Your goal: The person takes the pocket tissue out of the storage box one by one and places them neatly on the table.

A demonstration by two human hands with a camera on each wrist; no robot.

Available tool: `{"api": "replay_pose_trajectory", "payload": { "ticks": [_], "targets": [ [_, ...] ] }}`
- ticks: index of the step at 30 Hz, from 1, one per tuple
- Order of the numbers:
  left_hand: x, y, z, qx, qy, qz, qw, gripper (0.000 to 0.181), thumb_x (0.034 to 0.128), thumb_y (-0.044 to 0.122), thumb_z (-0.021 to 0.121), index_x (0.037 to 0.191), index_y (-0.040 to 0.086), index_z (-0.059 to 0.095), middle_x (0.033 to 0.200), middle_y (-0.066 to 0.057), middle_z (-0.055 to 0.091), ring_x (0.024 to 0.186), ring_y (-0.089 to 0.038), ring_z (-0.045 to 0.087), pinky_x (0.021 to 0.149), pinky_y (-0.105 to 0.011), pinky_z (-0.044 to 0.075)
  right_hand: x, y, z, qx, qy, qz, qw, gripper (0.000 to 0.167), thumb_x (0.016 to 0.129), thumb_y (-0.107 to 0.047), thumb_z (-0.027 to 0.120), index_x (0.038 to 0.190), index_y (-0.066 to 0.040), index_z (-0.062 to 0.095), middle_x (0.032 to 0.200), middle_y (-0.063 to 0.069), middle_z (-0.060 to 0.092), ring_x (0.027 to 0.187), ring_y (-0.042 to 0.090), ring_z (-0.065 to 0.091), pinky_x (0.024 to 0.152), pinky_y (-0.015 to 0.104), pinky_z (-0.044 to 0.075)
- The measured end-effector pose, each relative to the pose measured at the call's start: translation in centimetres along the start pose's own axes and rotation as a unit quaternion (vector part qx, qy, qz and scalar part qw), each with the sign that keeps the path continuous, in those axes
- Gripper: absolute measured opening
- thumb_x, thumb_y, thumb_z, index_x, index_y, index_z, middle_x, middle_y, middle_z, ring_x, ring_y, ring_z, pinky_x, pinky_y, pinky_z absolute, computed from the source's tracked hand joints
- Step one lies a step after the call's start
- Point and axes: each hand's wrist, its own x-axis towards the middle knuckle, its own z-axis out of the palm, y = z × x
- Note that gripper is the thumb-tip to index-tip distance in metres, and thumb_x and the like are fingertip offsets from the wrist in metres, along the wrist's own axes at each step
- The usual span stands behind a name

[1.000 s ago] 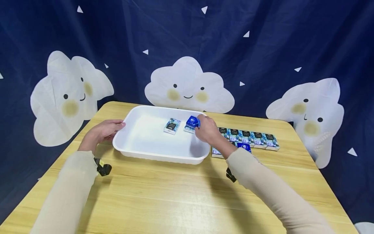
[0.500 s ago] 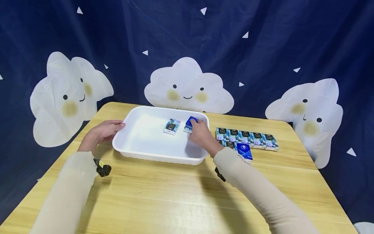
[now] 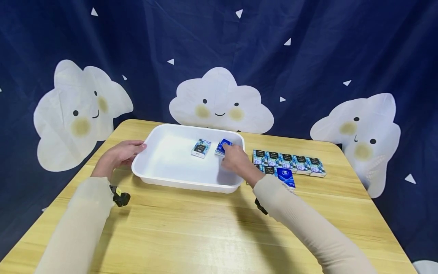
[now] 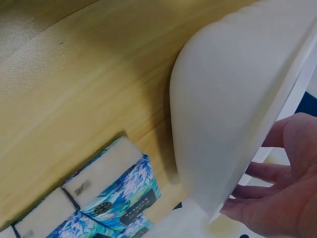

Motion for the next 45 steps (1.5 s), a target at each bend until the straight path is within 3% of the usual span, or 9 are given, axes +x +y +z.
{"api": "replay_pose_trajectory", "payload": {
  "ticks": [9, 14, 21, 28, 33, 45],
  "targets": [
    [0.1, -0.1, -0.1, -0.001, -0.002, -0.004, 1.0000, 0.069, 0.1092, 0.044, 0.039, 0.164, 0.010, 0.012, 0.161, -0.025, 0.030, 0.126, -0.030, 0.051, 0.083, -0.028, 0.053, 0.5, 0.4, 0.2, 0.005, 0.050, -0.013, 0.9986, 0.055, 0.094, -0.016, 0.064, 0.144, 0.000, 0.048, 0.130, 0.021, 0.060, 0.113, 0.033, 0.062, 0.100, 0.045, 0.052],
    [0.0, 0.0, -0.1, -0.004, -0.005, -0.004, 1.0000, 0.070, 0.1091, 0.044, 0.039, 0.164, 0.010, 0.011, 0.161, -0.026, 0.031, 0.126, -0.030, 0.053, 0.083, -0.028, 0.054, 1.1, 0.6, 0.3, -0.003, 0.058, -0.008, 0.9983, 0.058, 0.093, -0.019, 0.065, 0.146, -0.001, 0.047, 0.136, 0.021, 0.052, 0.124, 0.036, 0.054, 0.111, 0.047, 0.044],
    [0.3, 0.1, -0.2, 0.000, -0.004, -0.014, 0.9999, 0.070, 0.1091, 0.046, 0.037, 0.164, 0.011, 0.011, 0.162, -0.026, 0.029, 0.129, -0.033, 0.049, 0.085, -0.029, 0.053, 1.7, 0.4, 0.6, 0.017, 0.042, 0.013, 0.9989, 0.073, 0.088, -0.014, 0.069, 0.153, -0.004, 0.039, 0.152, 0.022, 0.040, 0.142, 0.036, 0.039, 0.120, 0.047, 0.032],
    [0.4, 0.0, -0.2, -0.003, -0.007, -0.017, 0.9998, 0.070, 0.1091, 0.045, 0.038, 0.164, 0.011, 0.012, 0.162, -0.026, 0.028, 0.130, -0.033, 0.048, 0.085, -0.028, 0.053, 1.8, 0.4, 0.6, 0.054, 0.029, 0.025, 0.9978, 0.078, 0.086, -0.007, 0.069, 0.155, -0.012, 0.034, 0.149, 0.022, 0.043, 0.136, 0.035, 0.047, 0.113, 0.049, 0.041],
    [0.5, -0.1, -0.3, 0.000, -0.007, -0.009, 0.9999, 0.070, 0.1088, 0.046, 0.039, 0.164, 0.010, 0.013, 0.162, -0.026, 0.029, 0.130, -0.033, 0.049, 0.084, -0.028, 0.053, 2.1, 0.4, 0.3, 0.040, 0.030, 0.018, 0.9986, 0.072, 0.087, -0.004, 0.069, 0.153, -0.011, 0.039, 0.140, 0.021, 0.050, 0.125, 0.032, 0.053, 0.108, 0.048, 0.047],
    [0.3, 0.0, -0.3, 0.009, -0.005, -0.002, 0.9999, 0.071, 0.1086, 0.046, 0.039, 0.163, 0.009, 0.012, 0.160, -0.027, 0.031, 0.124, -0.028, 0.054, 0.083, -0.028, 0.053, 1.8, 0.2, 0.2, 0.029, 0.037, 0.012, 0.9988, 0.072, 0.086, -0.009, 0.072, 0.151, -0.009, 0.042, 0.137, 0.021, 0.053, 0.122, 0.033, 0.056, 0.105, 0.047, 0.049]
  ]
}}
